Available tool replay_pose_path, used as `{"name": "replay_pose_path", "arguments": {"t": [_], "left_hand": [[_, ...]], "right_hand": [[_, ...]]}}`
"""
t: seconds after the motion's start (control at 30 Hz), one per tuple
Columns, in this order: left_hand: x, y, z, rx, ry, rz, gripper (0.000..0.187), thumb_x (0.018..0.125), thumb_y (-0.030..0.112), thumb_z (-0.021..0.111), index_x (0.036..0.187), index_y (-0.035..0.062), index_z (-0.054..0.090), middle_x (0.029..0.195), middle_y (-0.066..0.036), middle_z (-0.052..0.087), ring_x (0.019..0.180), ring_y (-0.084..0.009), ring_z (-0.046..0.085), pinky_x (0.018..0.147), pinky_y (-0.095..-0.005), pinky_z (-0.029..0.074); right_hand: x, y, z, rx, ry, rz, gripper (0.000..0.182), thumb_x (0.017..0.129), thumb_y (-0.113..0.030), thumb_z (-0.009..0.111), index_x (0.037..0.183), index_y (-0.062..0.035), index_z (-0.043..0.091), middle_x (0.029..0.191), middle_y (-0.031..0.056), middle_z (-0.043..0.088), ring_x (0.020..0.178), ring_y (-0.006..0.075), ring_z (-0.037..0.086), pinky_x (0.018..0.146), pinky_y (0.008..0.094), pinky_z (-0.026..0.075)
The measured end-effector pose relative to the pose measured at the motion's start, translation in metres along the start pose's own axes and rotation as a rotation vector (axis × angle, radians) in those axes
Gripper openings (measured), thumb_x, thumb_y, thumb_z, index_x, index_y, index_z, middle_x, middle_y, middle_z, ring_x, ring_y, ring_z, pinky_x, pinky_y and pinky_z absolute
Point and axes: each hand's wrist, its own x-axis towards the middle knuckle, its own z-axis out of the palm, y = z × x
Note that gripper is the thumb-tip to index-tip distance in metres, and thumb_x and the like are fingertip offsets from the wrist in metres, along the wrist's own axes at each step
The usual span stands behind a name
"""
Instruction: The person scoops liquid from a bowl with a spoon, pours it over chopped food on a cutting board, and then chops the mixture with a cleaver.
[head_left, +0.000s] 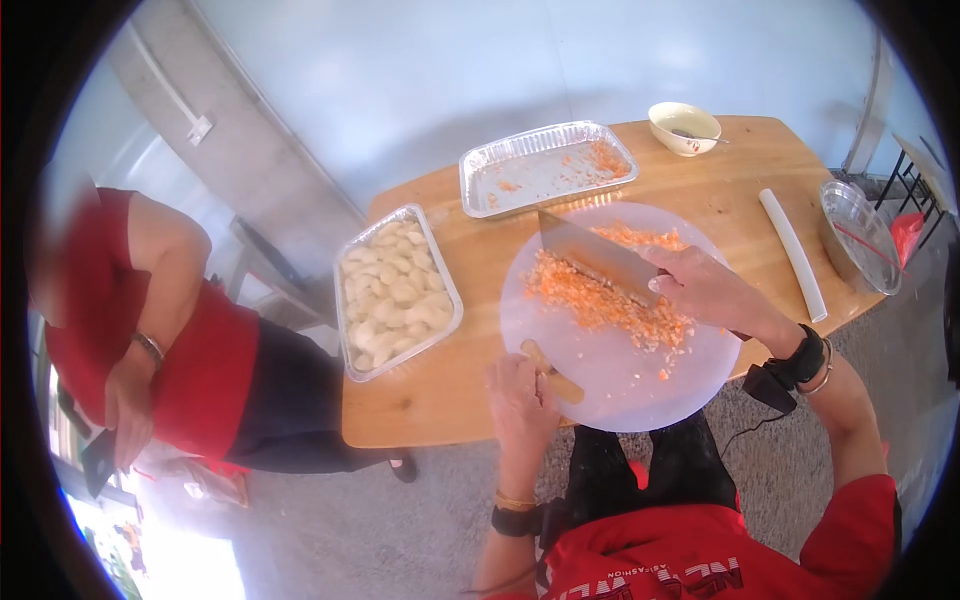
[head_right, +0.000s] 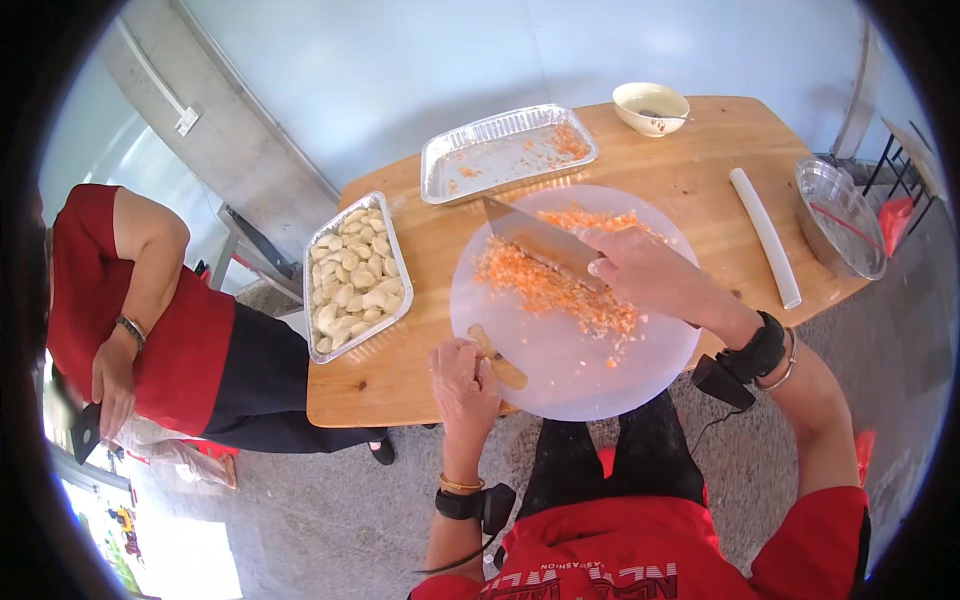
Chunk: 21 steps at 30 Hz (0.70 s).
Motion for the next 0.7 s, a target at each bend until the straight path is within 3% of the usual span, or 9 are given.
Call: {"name": "replay_pose_path", "arguments": {"t": [0.07, 0.2, 0.27, 0.37, 0.6, 0.7], "left_hand": [[0.0, 0.002, -0.001, -0.005, -0.014, -0.012, 0.01, 0.07, -0.002, 0.055, 0.08, 0.0006, 0.051, 0.09, -0.016, 0.051, 0.084, -0.0353, 0.048, 0.074, -0.044, 0.04], [-0.002, 0.0, 0.0, 0.013, -0.016, -0.01, 0.012, 0.07, -0.003, 0.055, 0.081, -0.0003, 0.052, 0.09, -0.016, 0.051, 0.084, -0.0355, 0.048, 0.075, -0.044, 0.04], [-0.003, -0.001, 0.001, 0.009, 0.006, -0.012, 0.012, 0.07, -0.003, 0.055, 0.081, -0.0006, 0.052, 0.09, -0.016, 0.051, 0.084, -0.0356, 0.048, 0.075, -0.0441, 0.04], [0.002, 0.0, 0.001, -0.008, 0.009, -0.004, 0.011, 0.069, -0.004, 0.055, 0.079, 0.0003, 0.051, 0.087, -0.015, 0.051, 0.081, -0.0345, 0.047, 0.072, -0.0429, 0.039], [-0.001, -0.001, 0.001, 0.002, 0.026, 0.012, 0.01, 0.069, -0.004, 0.055, 0.077, 0.0004, 0.052, 0.087, -0.015, 0.051, 0.081, -0.0345, 0.047, 0.072, -0.043, 0.039], [0.001, 0.004, -0.001, -0.02, 0.006, 0.002, 0.01, 0.07, -0.004, 0.055, 0.077, 0.0005, 0.052, 0.087, -0.015, 0.051, 0.082, -0.0346, 0.047, 0.072, -0.0429, 0.039]], "right_hand": [[0.0, 0.001, 0.005, -0.037, 0.132, -0.055, 0.038, 0.085, -0.009, 0.044, 0.119, 0.0077, 0.048, 0.087, 0.0282, 0.058, 0.089, 0.0398, 0.057, 0.082, 0.0455, 0.042], [0.006, 0.016, 0.018, -0.06, 0.137, -0.12, 0.038, 0.085, -0.01, 0.044, 0.119, 0.0076, 0.047, 0.089, 0.0283, 0.058, 0.09, 0.0408, 0.056, 0.083, 0.0463, 0.041], [0.005, 0.002, 0.003, -0.015, 0.011, -0.034, 0.038, 0.086, -0.011, 0.044, 0.119, 0.0068, 0.048, 0.093, 0.0278, 0.058, 0.092, 0.0408, 0.056, 0.084, 0.046, 0.042], [0.01, 0.006, 0.011, 0.04, 0.122, -0.076, 0.038, 0.086, -0.011, 0.044, 0.119, 0.0062, 0.048, 0.095, 0.0272, 0.058, 0.093, 0.04, 0.056, 0.083, 0.0453, 0.042], [0.009, 0.002, 0.012, -0.035, 0.037, -0.033, 0.04, 0.085, -0.012, 0.044, 0.122, 0.0021, 0.048, 0.095, 0.0269, 0.059, 0.091, 0.0404, 0.056, 0.084, 0.0443, 0.042], [0.008, 0.002, 0.011, 0.016, 0.113, -0.07, 0.04, 0.084, -0.012, 0.045, 0.122, 0.0022, 0.048, 0.093, 0.0267, 0.059, 0.09, 0.0396, 0.057, 0.084, 0.044, 0.042]]}}
